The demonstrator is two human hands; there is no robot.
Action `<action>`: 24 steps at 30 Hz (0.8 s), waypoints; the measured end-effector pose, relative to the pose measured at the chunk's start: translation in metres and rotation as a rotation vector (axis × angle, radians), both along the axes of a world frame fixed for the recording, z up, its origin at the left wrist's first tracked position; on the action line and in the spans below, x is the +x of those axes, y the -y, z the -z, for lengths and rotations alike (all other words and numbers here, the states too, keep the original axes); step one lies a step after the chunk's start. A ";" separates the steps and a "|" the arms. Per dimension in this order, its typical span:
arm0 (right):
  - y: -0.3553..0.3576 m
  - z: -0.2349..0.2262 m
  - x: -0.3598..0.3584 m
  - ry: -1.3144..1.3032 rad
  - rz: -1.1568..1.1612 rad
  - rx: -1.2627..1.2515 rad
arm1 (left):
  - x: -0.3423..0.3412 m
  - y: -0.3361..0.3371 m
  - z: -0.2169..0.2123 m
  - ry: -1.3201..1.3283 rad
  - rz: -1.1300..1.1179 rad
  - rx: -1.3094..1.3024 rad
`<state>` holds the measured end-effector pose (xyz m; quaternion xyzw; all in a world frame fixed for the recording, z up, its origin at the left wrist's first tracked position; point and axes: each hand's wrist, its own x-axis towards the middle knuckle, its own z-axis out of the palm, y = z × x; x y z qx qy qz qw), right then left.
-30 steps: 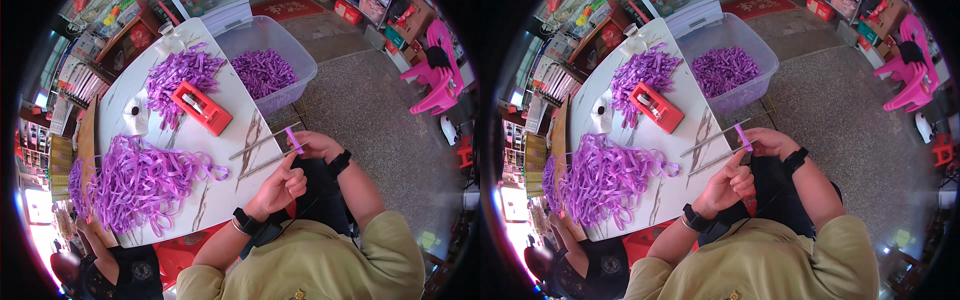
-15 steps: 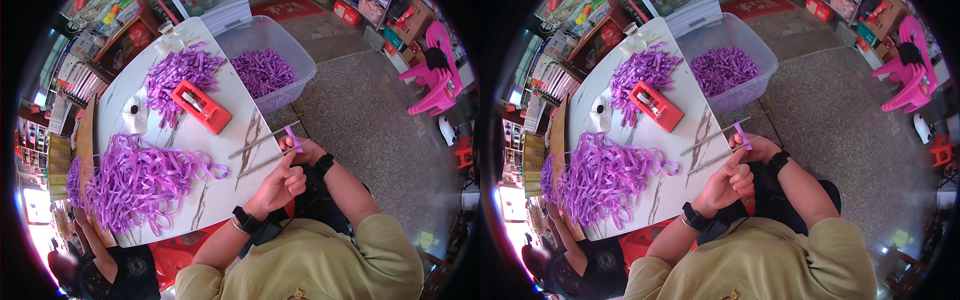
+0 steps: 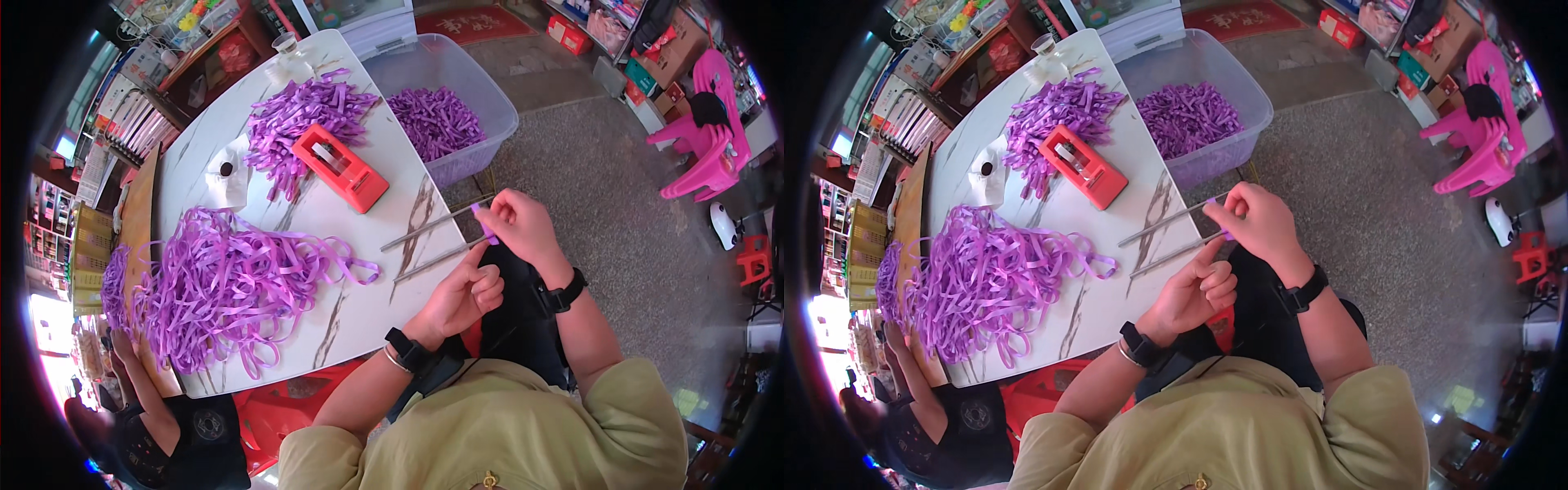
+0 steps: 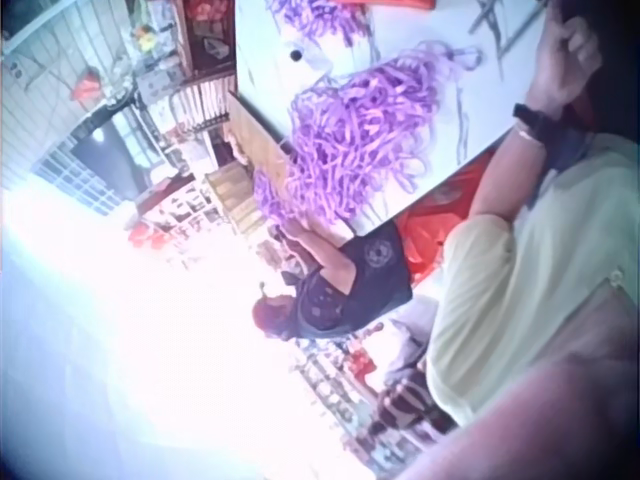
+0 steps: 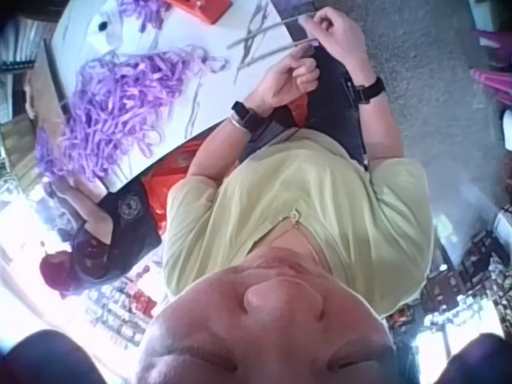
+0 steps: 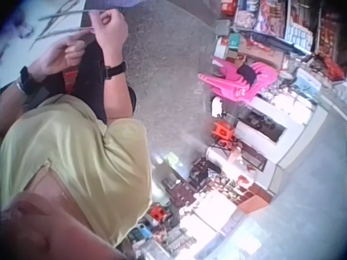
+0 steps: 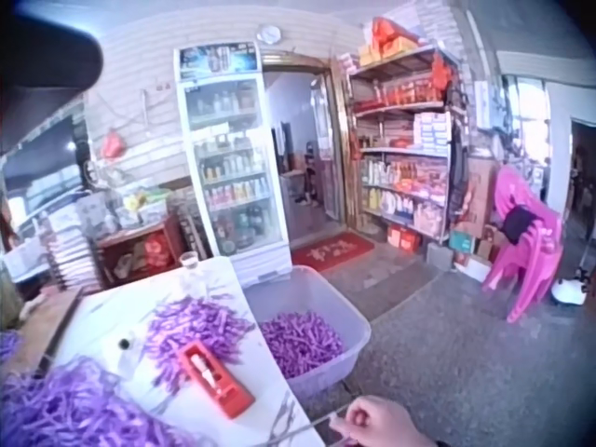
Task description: Tying and assembling purple ribbons using a wooden jig on a table.
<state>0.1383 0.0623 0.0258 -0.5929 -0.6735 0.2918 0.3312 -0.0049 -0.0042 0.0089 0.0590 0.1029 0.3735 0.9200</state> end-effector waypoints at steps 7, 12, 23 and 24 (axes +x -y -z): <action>0.004 0.012 0.000 -0.088 0.036 -0.047 | 0.000 0.000 0.003 0.040 0.004 0.014; -0.003 0.021 0.007 -0.354 -0.035 -0.232 | 0.000 -0.001 0.003 0.050 0.010 -0.001; -0.025 0.035 0.015 -0.886 -0.206 -1.000 | -0.003 -0.001 0.007 0.098 -0.003 -0.012; -0.025 0.047 0.018 -0.878 -0.206 -0.996 | -0.001 -0.001 0.007 0.097 0.003 -0.007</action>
